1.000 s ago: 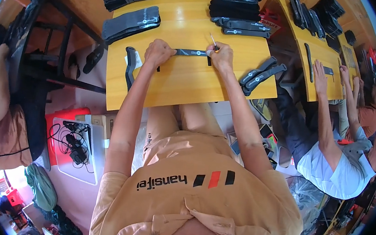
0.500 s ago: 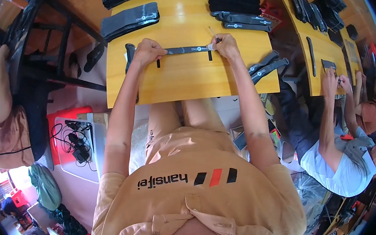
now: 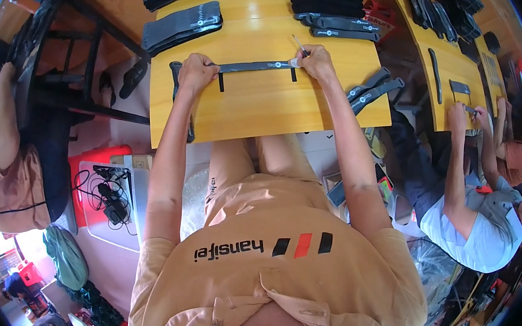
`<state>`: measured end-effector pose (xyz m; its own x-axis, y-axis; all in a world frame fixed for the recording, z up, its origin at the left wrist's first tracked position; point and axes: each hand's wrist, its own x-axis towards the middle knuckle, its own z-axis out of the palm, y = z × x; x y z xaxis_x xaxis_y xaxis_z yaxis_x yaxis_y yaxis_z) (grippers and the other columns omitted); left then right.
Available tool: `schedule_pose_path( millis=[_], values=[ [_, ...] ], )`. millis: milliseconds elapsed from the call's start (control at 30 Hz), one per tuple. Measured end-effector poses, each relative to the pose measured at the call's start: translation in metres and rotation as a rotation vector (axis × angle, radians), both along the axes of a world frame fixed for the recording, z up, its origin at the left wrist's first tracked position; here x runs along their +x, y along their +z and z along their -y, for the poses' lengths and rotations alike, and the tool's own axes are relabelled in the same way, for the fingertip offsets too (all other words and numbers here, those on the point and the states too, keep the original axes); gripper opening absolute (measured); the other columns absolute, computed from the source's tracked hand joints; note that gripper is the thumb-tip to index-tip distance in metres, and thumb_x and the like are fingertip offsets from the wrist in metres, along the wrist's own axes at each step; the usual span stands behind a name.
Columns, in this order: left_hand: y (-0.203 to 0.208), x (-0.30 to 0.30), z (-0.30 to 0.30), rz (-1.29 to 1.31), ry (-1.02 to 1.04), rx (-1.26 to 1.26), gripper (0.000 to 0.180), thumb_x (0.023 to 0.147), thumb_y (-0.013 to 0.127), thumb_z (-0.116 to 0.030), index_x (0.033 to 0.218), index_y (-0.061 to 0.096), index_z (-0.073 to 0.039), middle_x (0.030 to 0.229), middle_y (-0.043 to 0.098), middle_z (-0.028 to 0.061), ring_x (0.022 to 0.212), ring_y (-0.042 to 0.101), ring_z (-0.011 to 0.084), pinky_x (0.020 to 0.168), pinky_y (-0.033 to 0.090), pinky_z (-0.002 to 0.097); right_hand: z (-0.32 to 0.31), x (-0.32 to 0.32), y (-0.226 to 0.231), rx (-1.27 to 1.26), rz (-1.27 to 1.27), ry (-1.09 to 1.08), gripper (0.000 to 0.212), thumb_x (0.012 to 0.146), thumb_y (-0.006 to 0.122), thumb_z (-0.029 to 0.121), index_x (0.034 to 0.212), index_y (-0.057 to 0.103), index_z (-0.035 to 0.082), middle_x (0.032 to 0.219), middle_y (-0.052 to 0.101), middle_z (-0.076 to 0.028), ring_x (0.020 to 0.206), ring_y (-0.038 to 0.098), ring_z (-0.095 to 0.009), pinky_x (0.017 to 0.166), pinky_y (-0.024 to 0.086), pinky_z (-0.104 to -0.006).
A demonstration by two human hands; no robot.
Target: The recorder is assembling small black strap components, likely for watches or gear, by inserting pins using a small screwdriver-like tool.
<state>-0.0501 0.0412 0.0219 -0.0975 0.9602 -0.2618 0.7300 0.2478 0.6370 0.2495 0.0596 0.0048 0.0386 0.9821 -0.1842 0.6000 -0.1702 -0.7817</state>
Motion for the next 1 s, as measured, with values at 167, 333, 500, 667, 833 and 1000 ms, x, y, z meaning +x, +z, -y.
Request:
schedule_pose_path(
  millis=[167, 333, 500, 667, 833, 1000],
  values=[
    [0.016, 0.013, 0.012, -0.196, 0.031, 0.014, 0.021, 0.069, 0.069, -0.027, 0.074, 0.065, -0.006, 0.081, 0.065, 0.0157, 0.083, 0.062, 0.03, 0.072, 0.047, 0.0373, 0.003, -0.003, 0.008, -0.026, 0.038, -0.013, 0.018, 0.058, 0.076, 0.019, 0.067, 0.065, 0.008, 0.064, 0.062, -0.009, 0.063, 0.06, -0.02, 0.063, 0.047, -0.0313],
    [0.014, 0.013, 0.014, -0.242, 0.051, -0.018, 0.027, 0.068, 0.069, -0.028, 0.082, 0.063, -0.006, 0.092, 0.063, 0.018, 0.091, 0.06, 0.0324, 0.076, 0.047, 0.0387, 0.003, -0.002, 0.008, -0.011, 0.025, -0.009, 0.019, 0.058, 0.076, 0.02, 0.067, 0.065, 0.007, 0.064, 0.062, -0.01, 0.062, 0.06, -0.021, 0.062, 0.047, -0.0321],
    [0.021, 0.011, 0.013, -0.188, 0.082, -0.055, 0.031, 0.066, 0.073, -0.032, 0.076, 0.059, -0.006, 0.086, 0.064, 0.0147, 0.087, 0.061, 0.0295, 0.075, 0.046, 0.0372, 0.003, -0.001, 0.006, -0.027, 0.031, -0.026, 0.019, 0.058, 0.076, 0.02, 0.067, 0.065, 0.007, 0.063, 0.062, -0.009, 0.062, 0.06, -0.02, 0.062, 0.047, -0.0319],
    [0.012, 0.003, 0.006, -0.133, 0.123, -0.101, 0.035, 0.063, 0.076, -0.032, 0.078, 0.056, -0.008, 0.087, 0.064, 0.0125, 0.088, 0.06, 0.0276, 0.075, 0.045, 0.0359, 0.001, -0.001, 0.004, 0.004, 0.025, -0.017, 0.019, 0.058, 0.077, 0.019, 0.066, 0.065, 0.008, 0.063, 0.062, -0.008, 0.062, 0.06, -0.019, 0.061, 0.046, -0.0316],
    [0.01, 0.011, 0.013, -0.146, 0.172, -0.005, 0.038, 0.063, 0.076, -0.031, 0.085, 0.054, -0.009, 0.092, 0.063, 0.0122, 0.091, 0.059, 0.0275, 0.076, 0.045, 0.036, 0.004, -0.001, 0.003, 0.022, -0.011, -0.022, 0.017, 0.058, 0.075, 0.018, 0.067, 0.065, 0.007, 0.064, 0.063, -0.008, 0.063, 0.061, -0.019, 0.061, 0.046, -0.0301],
    [0.009, 0.011, 0.027, -0.27, 0.153, 0.151, 0.026, 0.069, 0.066, -0.022, 0.089, 0.054, -0.01, 0.091, 0.063, 0.0139, 0.09, 0.058, 0.032, 0.076, 0.046, 0.0383, 0.01, -0.006, 0.005, 0.136, -0.072, 0.03, 0.011, 0.062, 0.068, 0.014, 0.068, 0.064, 0.006, 0.063, 0.062, -0.007, 0.061, 0.059, -0.018, 0.061, 0.045, -0.0294]
  ],
)
